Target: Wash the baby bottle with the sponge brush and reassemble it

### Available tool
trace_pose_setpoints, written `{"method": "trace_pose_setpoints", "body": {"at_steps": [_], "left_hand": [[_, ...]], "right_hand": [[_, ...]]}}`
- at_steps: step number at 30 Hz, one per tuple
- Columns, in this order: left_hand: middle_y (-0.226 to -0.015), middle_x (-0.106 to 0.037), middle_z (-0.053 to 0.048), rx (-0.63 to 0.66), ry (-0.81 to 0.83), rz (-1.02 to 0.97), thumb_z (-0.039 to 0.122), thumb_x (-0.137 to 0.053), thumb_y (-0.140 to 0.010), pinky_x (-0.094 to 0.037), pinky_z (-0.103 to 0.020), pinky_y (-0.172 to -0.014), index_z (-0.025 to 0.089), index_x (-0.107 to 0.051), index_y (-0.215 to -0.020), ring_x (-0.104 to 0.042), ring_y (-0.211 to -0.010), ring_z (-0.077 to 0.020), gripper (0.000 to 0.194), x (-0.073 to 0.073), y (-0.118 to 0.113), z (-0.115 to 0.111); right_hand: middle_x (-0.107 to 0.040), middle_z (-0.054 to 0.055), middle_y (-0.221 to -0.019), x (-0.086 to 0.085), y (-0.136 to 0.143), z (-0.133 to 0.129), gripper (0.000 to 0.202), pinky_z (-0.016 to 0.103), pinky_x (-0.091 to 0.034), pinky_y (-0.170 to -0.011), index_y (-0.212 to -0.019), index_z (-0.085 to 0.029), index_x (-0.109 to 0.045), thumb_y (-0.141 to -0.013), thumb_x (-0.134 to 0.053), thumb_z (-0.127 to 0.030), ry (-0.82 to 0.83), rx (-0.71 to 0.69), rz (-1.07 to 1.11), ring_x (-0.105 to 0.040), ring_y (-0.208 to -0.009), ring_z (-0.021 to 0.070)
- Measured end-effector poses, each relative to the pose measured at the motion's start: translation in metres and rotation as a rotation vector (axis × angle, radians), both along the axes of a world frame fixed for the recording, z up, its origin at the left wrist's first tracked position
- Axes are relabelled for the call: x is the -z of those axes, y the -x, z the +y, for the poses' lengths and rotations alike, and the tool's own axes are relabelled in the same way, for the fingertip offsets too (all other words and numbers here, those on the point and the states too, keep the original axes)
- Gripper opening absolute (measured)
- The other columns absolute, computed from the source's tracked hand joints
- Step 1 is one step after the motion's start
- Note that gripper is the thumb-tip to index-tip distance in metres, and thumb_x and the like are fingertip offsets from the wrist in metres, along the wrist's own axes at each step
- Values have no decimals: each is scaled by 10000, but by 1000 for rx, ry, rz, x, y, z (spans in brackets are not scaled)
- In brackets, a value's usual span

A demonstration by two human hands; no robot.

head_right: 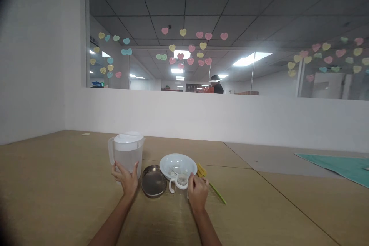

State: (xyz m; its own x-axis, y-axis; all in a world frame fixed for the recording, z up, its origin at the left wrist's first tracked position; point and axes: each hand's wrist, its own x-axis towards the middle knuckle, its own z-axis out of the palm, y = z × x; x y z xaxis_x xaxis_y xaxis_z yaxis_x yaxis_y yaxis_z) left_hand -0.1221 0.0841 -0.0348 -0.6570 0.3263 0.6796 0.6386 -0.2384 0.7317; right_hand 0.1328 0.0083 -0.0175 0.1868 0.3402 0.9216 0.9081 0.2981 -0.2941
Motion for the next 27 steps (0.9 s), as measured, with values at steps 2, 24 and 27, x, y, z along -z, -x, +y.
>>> {"method": "trace_pose_setpoints", "body": {"at_steps": [2,24,27], "left_hand": [[-1322,-235,-228,2,-7,15,541,-501,-783,-250,-536,-1019,98,-63,-1419,-250,-1253,-351,890,1,0,0],[-1151,-572,-53,831,260,889,232,-347,-876,-289,-381,-1008,233,-500,-1206,-450,-1129,-188,363,-53,-65,-32],[-1093,-612,-35,942,508,892,235,-381,-854,-325,-329,-954,227,-548,-1143,-488,-1072,-176,334,-67,-84,-14]], "right_hand": [[-578,13,-504,-1,0,-1,480,283,-321,-694,-539,-170,-536,-910,-328,-393,10,-4,4,-489,-508,127],[-686,111,-729,5,-51,-1,328,349,-370,-619,-699,-207,-640,-797,-356,-338,675,394,374,-619,-652,245],[-687,99,-753,6,-47,-6,323,337,-383,-654,-698,-201,-635,-813,-358,-320,688,435,254,-626,-694,229]]}}
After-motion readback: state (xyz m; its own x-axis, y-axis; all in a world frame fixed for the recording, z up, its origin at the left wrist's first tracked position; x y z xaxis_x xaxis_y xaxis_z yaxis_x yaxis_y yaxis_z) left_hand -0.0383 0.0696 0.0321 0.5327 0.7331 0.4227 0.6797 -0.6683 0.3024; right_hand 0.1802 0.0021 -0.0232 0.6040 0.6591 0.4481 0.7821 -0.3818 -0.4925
